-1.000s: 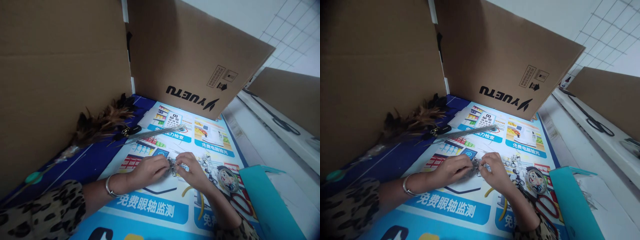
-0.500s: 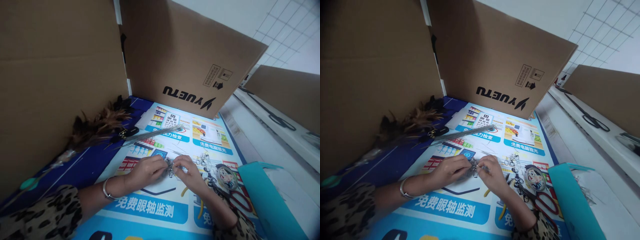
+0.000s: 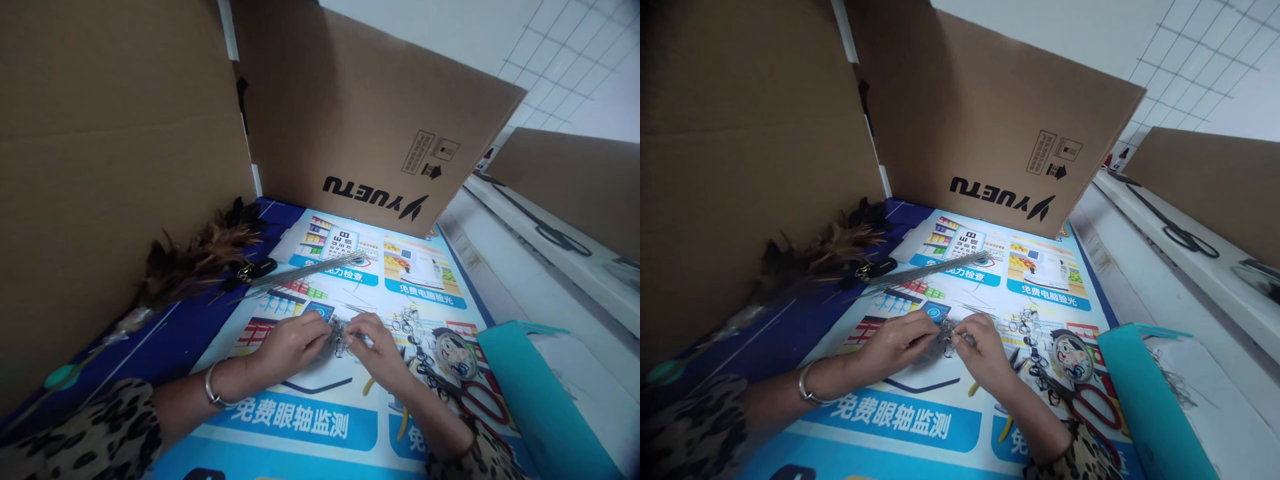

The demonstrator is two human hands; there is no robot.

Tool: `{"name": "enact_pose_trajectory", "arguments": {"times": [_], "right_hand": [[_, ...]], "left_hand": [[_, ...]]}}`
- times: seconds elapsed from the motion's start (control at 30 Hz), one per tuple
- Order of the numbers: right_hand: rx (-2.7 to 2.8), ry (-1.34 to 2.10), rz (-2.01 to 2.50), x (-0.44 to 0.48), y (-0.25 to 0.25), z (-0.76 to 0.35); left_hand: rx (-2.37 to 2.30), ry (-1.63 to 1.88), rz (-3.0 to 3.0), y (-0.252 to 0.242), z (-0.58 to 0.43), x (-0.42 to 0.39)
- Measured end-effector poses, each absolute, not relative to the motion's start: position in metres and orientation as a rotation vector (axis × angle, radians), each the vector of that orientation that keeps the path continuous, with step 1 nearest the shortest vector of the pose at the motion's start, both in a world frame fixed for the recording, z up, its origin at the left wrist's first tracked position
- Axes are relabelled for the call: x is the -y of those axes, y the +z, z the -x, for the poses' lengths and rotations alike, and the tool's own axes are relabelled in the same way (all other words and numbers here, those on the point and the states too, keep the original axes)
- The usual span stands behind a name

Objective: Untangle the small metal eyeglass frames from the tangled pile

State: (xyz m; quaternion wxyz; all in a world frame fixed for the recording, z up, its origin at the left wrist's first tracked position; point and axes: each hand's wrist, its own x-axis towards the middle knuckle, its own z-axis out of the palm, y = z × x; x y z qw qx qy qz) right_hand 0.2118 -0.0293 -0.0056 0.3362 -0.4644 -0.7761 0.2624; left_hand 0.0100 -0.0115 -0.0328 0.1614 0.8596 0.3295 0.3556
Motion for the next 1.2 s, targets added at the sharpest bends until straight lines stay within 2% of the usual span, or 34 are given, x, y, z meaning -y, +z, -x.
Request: {"name": "enact_pose_trajectory", "arguments": {"times": [0.43, 0.97, 1.2], "right_hand": [[2.076, 0.658, 1.181, 0.0268, -0.0091, -0.21], [1.984, 0.797, 1.302, 0.0266, -0.0016, -0.2124], [2.016, 0.82, 1.201, 0.0262, -0.0051, -0.2143]], "left_hand": [[-0.901, 0.921, -2.599, -0.0335, -0.0141, 0.0087], [-0.769, 0.968, -2.538, -0.0338, -0.0083, 0.0092], [-0.813, 1.004, -2.471, -0.0335, -0.0094, 0.0056]]}}
